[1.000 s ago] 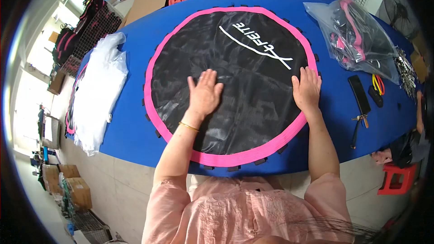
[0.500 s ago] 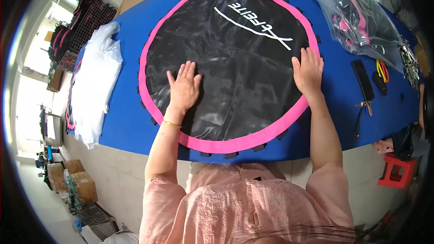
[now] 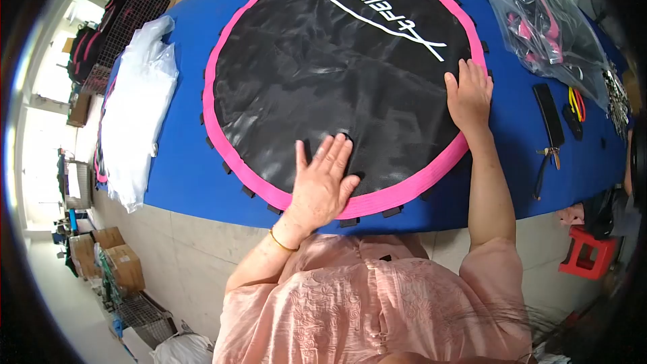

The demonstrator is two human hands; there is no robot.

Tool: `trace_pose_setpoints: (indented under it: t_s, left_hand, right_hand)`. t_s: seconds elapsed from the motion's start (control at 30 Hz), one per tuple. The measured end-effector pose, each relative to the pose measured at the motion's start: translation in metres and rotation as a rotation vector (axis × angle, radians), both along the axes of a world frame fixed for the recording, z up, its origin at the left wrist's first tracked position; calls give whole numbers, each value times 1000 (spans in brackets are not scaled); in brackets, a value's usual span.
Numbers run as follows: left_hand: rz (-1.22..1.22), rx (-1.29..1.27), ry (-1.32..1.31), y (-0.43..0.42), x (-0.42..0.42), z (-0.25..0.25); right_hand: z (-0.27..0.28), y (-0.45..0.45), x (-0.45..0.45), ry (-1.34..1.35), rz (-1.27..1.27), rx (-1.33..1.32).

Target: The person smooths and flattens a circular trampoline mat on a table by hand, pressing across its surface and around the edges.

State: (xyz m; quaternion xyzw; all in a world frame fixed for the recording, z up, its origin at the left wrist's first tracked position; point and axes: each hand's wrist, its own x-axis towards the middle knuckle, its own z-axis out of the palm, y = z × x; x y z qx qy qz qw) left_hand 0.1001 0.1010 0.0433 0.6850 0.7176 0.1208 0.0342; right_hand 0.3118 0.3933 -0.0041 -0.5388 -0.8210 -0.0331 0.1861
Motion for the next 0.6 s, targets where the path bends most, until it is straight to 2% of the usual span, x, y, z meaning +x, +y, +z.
trace_pose_setpoints:
  t_s: [0.23,0.3,0.5,0.57,0.6]
  left_hand:
    - [324,-19,145,-8,-80,-7]
    - [306,-10,121,-9,-79,-6]
    - [23,-53,-46,-3,-13,5]
    - [-34,15,-106,-7,8,1]
    - [-40,8,-56,-7,10,4]
  right_hand:
    - [-5,3,3,7,15,36]
    - [-6,4,4,6,22,36]
    - [-3,2,2,-9,14,25]
    - [-2,3,2,-11,1,-9]
    - [-2,3,2,-12,2,-10]
